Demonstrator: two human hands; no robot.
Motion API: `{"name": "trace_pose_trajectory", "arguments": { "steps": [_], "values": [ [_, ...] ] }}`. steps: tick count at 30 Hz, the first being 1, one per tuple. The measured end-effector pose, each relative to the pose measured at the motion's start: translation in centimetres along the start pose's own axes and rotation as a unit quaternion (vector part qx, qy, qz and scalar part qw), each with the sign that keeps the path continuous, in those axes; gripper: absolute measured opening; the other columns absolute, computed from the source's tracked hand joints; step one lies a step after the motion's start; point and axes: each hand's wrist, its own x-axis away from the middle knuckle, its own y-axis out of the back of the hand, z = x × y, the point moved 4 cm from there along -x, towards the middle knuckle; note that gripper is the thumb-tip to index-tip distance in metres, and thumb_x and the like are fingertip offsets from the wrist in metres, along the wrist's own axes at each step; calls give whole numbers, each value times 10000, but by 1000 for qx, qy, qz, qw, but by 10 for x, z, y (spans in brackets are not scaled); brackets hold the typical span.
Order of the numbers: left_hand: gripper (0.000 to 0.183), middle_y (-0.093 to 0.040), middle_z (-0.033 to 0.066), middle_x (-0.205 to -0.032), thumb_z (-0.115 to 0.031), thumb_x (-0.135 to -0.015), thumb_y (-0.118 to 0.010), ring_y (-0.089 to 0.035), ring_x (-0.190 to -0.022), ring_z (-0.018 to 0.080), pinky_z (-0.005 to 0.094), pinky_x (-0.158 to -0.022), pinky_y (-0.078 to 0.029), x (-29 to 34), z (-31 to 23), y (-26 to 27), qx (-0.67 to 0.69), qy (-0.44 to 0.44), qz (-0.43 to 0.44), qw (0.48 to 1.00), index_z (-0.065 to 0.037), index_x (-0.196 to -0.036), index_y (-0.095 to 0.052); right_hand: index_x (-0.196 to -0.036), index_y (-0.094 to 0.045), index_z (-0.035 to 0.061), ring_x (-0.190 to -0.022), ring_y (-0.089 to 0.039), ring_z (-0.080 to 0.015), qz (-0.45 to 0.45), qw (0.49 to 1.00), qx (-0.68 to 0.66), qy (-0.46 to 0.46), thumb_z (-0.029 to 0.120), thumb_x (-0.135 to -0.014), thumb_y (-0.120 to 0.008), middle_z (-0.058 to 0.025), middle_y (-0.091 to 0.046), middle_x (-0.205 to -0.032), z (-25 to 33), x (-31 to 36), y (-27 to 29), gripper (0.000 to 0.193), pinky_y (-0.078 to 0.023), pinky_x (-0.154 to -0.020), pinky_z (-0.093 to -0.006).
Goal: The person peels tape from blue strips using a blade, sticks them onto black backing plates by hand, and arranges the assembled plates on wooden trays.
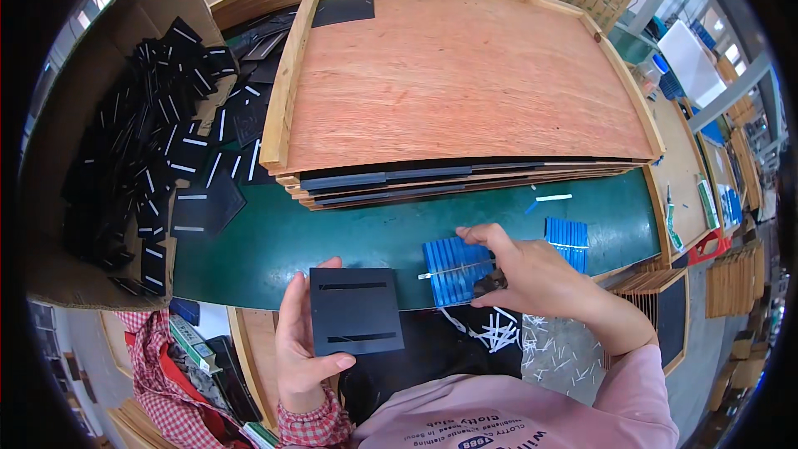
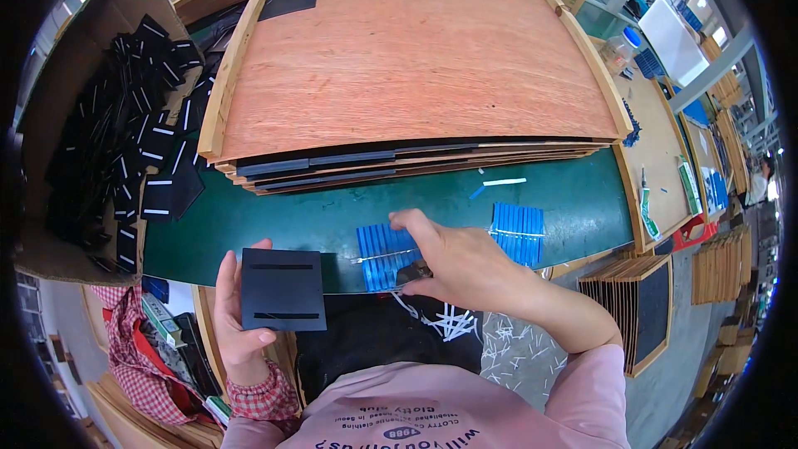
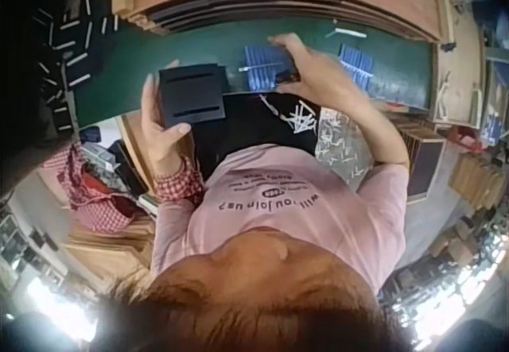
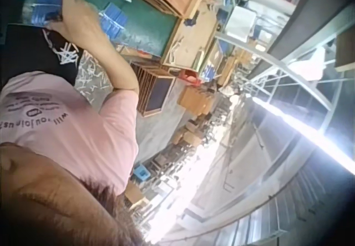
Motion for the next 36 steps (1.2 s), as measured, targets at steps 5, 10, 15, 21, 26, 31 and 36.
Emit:
{"name": "trace_pose_trajectory", "arguments": {
  "steps": [5, 10, 15, 21, 26, 31, 36],
  "values": [
    [1000, -286, 256, -1371, 0, -554, -777, -353, -1251, 322, 418, -995, -342, 6, -2, 0, 11, 14, -31, 999, -113, -1392, -243, -1150, -333, 53, -831, -604, -356, 1, 1000, 18, -12, 161, -692, -730, -169, -519, -1158, 7, 0, 4, 616, -483, -683, -417],
    [1035, -271, 240, -1381, 52, -554, -768, -342, -1256, 319, 424, -998, -336, 10, 4, -9, -48, -26, 3, 999, -148, -1404, -212, -1158, -335, 64, -827, -614, -245, -13, 994, -109, 3, 92, -652, -756, -148, -501, -1198, 29, 12, 16, 659, -481, -618, -322],
    [1046, -171, 187, -1420, 57, -632, -741, -323, -1265, 290, 404, -1004, -330, 10, 6, -47, -111, -1, 143, 984, -174, -1413, -85, -1161, -340, 73, -712, -528, -167, -77, 944, -279, 157, 43, -617, -788, -210, -448, -1255, 51, 25, -2, 705, -451, -568, -262],
    [1032, -180, 184, -1408, 6, -661, -745, -333, -1255, 281, 401, -994, -339, 14, 8, -50, -144, 16, 155, 977, -187, -1410, -62, -1195, -333, 75, -607, -473, -138, -85, 953, -239, 165, 68, -608, -798, -219, -456, -1256, 54, 27, -17, 749, -452, -561, -261],
    [1066, -171, 190, -1413, 8, -679, -731, -321, -1261, 301, 417, -990, -336, 17, 9, -49, -141, -12, 166, 976, -290, -1418, -22, -1195, -339, 67, -593, -456, -138, -109, 958, -225, 143, 67, -598, -800, -208, -456, -1258, 50, 28, -22, 754, -451, -555, -259],
    [1059, -168, 190, -1414, 13, -681, -727, -313, -1266, 306, 417, -992, -335, 18, 8, -49, -137, -11, 162, 977, -295, -1418, -32, -1203, -333, 47, -601, -462, -153, -77, 969, -202, 123, 78, -596, -799, -191, -458, -1262, 52, 29, -24, 766, -456, -555, -260],
    [1067, -164, 192, -1413, 11, -677, -729, -310, -1267, 310, 425, -994, -336, 18, 6, -49, -141, -9, 161, 977, -300, -1418, -27, -1210, -330, 34, -605, -477, -164, -83, 969, -201, 120, 88, -607, -793, -181, -448, -1274, 51, 28, -24, 762, -461, -549, -265]
  ]
}}
